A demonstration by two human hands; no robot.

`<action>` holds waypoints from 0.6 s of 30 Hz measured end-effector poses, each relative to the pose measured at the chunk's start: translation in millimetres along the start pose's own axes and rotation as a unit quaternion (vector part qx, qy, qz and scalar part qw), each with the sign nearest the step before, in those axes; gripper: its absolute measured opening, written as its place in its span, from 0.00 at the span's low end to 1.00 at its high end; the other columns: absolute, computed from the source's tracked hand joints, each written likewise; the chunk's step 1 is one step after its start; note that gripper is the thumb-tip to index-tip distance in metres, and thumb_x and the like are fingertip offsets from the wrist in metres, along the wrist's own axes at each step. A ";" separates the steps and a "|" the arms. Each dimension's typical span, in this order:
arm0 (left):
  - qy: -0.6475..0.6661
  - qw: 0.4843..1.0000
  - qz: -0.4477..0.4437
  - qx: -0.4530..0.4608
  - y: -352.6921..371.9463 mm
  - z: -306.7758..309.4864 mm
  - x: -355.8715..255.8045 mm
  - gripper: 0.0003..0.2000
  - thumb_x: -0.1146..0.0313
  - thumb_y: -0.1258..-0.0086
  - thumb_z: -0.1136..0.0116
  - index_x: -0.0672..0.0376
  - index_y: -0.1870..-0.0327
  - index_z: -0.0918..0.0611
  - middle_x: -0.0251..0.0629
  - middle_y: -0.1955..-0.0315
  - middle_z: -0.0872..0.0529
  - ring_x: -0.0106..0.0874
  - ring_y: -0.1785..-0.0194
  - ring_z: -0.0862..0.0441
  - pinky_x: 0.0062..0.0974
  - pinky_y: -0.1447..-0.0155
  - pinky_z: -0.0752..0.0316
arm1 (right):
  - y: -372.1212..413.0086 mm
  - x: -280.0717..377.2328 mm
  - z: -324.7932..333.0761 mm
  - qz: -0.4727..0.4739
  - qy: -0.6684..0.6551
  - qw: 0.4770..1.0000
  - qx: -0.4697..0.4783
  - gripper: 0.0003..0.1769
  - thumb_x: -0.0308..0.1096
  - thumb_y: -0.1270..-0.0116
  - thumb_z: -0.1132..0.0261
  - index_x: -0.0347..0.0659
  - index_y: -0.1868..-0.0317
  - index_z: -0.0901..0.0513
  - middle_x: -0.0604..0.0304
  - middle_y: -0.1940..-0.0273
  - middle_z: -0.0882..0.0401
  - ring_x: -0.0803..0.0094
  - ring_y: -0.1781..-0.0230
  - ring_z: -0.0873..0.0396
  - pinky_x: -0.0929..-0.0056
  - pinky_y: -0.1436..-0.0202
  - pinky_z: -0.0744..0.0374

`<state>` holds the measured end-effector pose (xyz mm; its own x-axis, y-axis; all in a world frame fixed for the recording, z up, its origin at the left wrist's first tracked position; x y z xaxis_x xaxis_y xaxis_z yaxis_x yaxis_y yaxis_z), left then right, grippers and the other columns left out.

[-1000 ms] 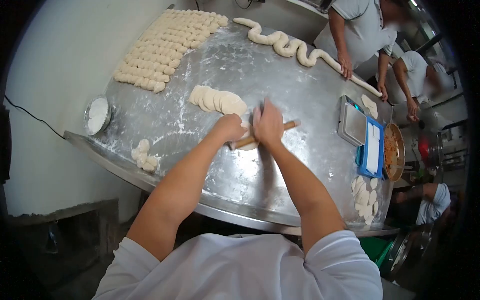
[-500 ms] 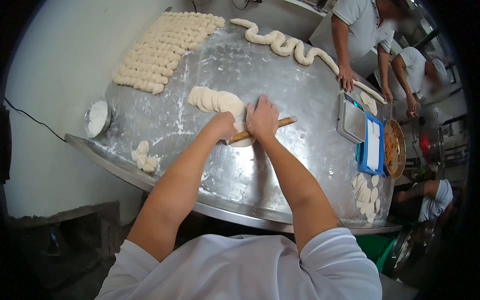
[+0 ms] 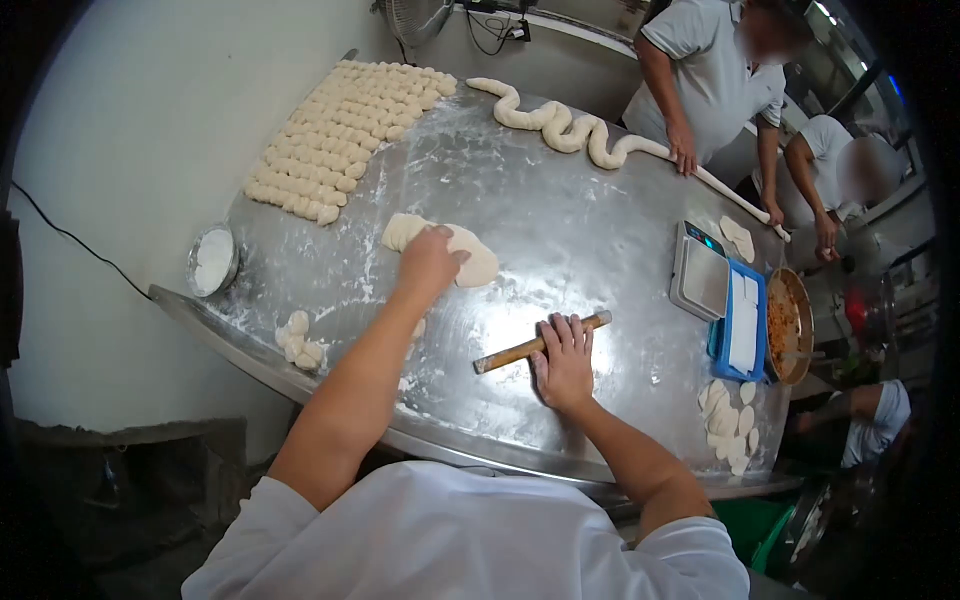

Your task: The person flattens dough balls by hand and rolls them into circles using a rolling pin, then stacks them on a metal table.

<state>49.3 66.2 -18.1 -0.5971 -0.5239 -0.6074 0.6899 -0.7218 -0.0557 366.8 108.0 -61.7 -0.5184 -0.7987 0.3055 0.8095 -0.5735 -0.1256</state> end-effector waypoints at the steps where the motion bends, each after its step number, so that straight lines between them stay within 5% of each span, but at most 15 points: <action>1: 0.011 1.000 0.002 -0.022 -3.3 14.4 -0.3 0.22 0.55 0.32 0.22 0.61 0.44 0.09 0.54 0.54 0.06 0.54 0.44 0.10 0.46 0.38 0.16 | -3.0 -1.0 0.5 0.000 0.006 1.000 -0.002 0.31 0.45 0.19 0.39 0.41 0.22 0.26 0.44 0.19 0.34 0.34 0.15 0.45 0.29 0.11 0.52; 4: -0.093 0.986 0.041 0.130 0.8 43.6 -3.8 0.23 0.52 0.34 0.21 0.59 0.46 0.08 0.54 0.55 0.06 0.54 0.46 0.09 0.47 0.40 0.16 | -1.7 1.1 0.7 -0.004 0.008 1.000 0.003 0.31 0.45 0.20 0.38 0.42 0.22 0.26 0.44 0.20 0.33 0.35 0.15 0.44 0.29 0.12 0.50; 7: -0.270 0.894 0.020 0.357 35.5 41.1 17.0 0.25 0.51 0.36 0.20 0.63 0.49 0.10 0.55 0.53 0.06 0.56 0.47 0.08 0.47 0.41 0.14 | -3.1 -0.9 1.7 -0.004 0.003 1.000 0.007 0.32 0.45 0.21 0.37 0.43 0.22 0.26 0.45 0.19 0.33 0.36 0.15 0.43 0.29 0.12 0.50; 10: -0.227 0.892 -0.134 0.368 69.3 -36.3 73.2 0.23 0.54 0.37 0.20 0.64 0.52 0.09 0.55 0.53 0.06 0.54 0.47 0.08 0.46 0.42 0.14 | -3.2 -1.5 1.7 -0.005 0.001 1.000 0.010 0.32 0.45 0.21 0.36 0.43 0.22 0.26 0.45 0.19 0.33 0.36 0.15 0.43 0.29 0.12 0.50; 13: -0.084 0.939 -0.197 0.267 82.1 -42.2 22.4 0.20 0.58 0.35 0.20 0.65 0.53 0.09 0.55 0.53 0.06 0.52 0.47 0.08 0.46 0.41 0.14 | -2.0 -1.9 2.9 -0.001 -0.007 1.000 -0.004 0.32 0.44 0.21 0.35 0.43 0.22 0.26 0.46 0.20 0.33 0.38 0.15 0.43 0.30 0.12 0.49; 18: 0.119 0.931 -0.110 0.327 71.0 -64.1 -17.7 0.15 0.64 0.30 0.23 0.65 0.51 0.10 0.52 0.56 0.06 0.50 0.51 0.09 0.40 0.43 0.15 | -2.2 -2.1 4.0 -0.003 -0.014 1.000 -0.011 0.32 0.43 0.23 0.33 0.43 0.22 0.25 0.47 0.20 0.31 0.38 0.15 0.42 0.30 0.12 0.48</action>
<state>135.1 53.2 -62.1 -0.5330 -0.2712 -0.8015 0.1182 -0.9618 0.2469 367.1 111.7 -58.3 -0.5148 -0.7904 0.3320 0.8003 -0.5819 -0.1444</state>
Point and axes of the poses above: each hand's wrist, its own y-axis away from the middle knuckle, its own z-axis out of the back of the hand, x = y × z, the point moved 7 cm from there along -y, towards the middle knuckle
